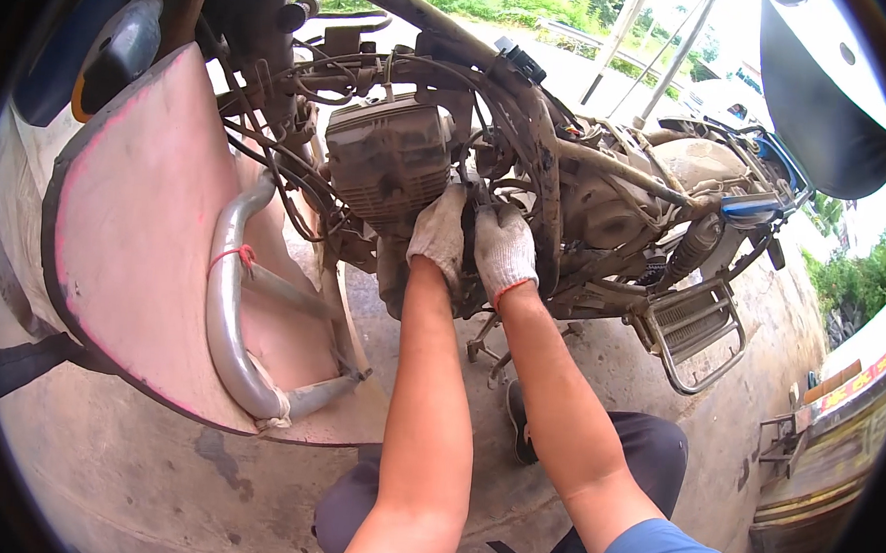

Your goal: The person works on a motorcycle engine, first using their hands to reach into the frame and manipulate components, then picking up an electric drill to work on the side of the engine block. The person walks into a storage area to retrieve another component and returns to the motorcycle to continue assembly.

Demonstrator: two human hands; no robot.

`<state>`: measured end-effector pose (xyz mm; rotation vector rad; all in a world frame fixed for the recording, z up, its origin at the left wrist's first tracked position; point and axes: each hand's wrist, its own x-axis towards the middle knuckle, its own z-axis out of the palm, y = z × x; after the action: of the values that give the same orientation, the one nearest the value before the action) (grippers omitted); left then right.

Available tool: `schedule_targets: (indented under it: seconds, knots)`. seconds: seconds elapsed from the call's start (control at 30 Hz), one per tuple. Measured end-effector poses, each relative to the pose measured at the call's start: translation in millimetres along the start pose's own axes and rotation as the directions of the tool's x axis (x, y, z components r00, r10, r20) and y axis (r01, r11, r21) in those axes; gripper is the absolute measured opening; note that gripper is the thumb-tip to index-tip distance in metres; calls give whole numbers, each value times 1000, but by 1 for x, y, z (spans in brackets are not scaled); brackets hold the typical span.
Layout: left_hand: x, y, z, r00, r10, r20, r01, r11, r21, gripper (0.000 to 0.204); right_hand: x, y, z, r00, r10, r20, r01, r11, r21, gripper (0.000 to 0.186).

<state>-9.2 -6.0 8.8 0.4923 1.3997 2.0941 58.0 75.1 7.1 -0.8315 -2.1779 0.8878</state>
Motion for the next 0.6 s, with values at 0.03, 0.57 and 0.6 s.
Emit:
schedule_targets:
  seconds: [0.03,0.57,0.6]
  knots:
    - [2,-1,-4,1000,6,-22,-4,994,107,51,-6,-4,1,999,-37,-9,36,999,-3,37]
    - [22,-20,-13,996,46,73,-44,999,-27,44,2,-7,18,984,-163,76,179,925,-335,30]
    - [20,-18,-20,994,60,90,-51,994,-94,43,-2,-20,18,988,-130,85,151,922,-356,30]
